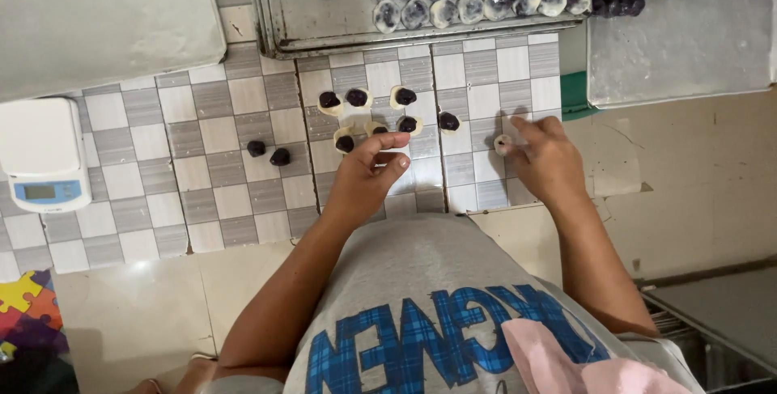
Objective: Wrapping dark filling into light-colored dough and arranging the finished pieces on a metal baking tray in a bakery.
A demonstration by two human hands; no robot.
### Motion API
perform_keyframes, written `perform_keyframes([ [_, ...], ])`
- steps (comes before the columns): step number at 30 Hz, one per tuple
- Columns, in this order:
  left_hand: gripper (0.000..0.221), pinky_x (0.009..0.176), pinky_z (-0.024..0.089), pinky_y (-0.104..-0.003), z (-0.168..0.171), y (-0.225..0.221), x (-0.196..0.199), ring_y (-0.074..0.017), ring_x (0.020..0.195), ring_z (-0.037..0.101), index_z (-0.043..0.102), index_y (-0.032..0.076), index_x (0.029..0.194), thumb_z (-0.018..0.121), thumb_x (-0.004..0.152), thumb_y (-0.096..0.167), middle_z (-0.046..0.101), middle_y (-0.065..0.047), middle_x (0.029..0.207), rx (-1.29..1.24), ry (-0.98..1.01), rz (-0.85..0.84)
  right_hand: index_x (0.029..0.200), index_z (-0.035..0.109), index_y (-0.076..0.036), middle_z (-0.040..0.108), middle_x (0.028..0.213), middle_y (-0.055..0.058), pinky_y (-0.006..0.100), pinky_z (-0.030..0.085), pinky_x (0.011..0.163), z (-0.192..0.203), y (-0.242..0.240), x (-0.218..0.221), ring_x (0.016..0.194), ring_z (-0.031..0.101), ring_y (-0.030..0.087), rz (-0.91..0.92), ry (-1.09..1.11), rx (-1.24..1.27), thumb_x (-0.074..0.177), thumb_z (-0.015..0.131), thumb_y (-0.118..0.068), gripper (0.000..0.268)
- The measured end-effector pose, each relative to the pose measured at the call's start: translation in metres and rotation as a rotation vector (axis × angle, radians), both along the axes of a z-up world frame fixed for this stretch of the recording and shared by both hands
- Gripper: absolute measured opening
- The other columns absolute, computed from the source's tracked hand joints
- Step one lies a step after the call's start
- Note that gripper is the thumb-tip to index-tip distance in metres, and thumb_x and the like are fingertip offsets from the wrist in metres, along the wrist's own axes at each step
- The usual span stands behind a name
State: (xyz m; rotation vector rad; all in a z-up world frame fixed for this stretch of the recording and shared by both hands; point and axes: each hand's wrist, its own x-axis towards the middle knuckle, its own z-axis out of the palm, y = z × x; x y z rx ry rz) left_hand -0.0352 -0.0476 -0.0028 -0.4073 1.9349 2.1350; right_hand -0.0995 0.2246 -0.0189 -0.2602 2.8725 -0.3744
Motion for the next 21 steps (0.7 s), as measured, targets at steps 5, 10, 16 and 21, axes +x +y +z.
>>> perform_keyframes([
  [5, 0.033, 0.08, 0.052, -0.033, 0.005, 0.002, -0.009, -0.0217, 0.094, 0.061, 0.061, 0.006, 0.115, 0.066, 0.084, 0.019, 0.061, -0.014, 0.11, 0.007, 0.005, -0.045, 0.099, 0.071, -0.013, 0.064, 0.095, 0.012, 0.037, 0.054, 0.074, -0.003, -0.009, -0.004, 0.088, 0.065, 0.032, 0.163, -0.003, -0.016, 0.077, 0.068, -0.006, 0.024],
  [10, 0.032, 0.08, 0.052, -0.037, 0.006, 0.003, -0.012, -0.0274, 0.095, 0.063, 0.061, 0.006, 0.114, 0.066, 0.085, 0.019, 0.061, -0.016, 0.11, -0.034, 0.008, -0.071, 0.089, 0.072, -0.016, 0.065, 0.078, 0.004, 0.029, 0.054, 0.066, -0.019, 0.003, 0.001, 0.077, 0.067, 0.024, 0.155, 0.102, 0.035, 0.08, 0.07, -0.012, 0.01],
  [16, 0.032, 0.08, 0.051, -0.038, 0.003, 0.002, -0.012, -0.0284, 0.096, 0.061, 0.061, 0.007, 0.115, 0.066, 0.085, 0.017, 0.061, -0.016, 0.109, -0.06, -0.01, -0.065, 0.106, 0.068, -0.014, 0.066, 0.089, 0.006, 0.029, 0.054, 0.07, 0.002, 0.003, 0.005, 0.084, 0.066, 0.022, 0.274, 0.209, 0.09, 0.073, 0.077, -0.019, 0.034],
  [21, 0.03, 0.079, 0.052, -0.036, 0.004, 0.008, -0.012, -0.0252, 0.094, 0.061, 0.063, 0.007, 0.112, 0.066, 0.084, 0.016, 0.063, -0.014, 0.108, -0.067, -0.01, -0.052, 0.085, 0.07, -0.021, 0.059, 0.076, -0.007, 0.02, 0.05, 0.068, -0.036, 0.024, 0.009, 0.078, 0.063, 0.011, 0.385, 0.362, 0.155, 0.08, 0.071, -0.022, 0.005],
])
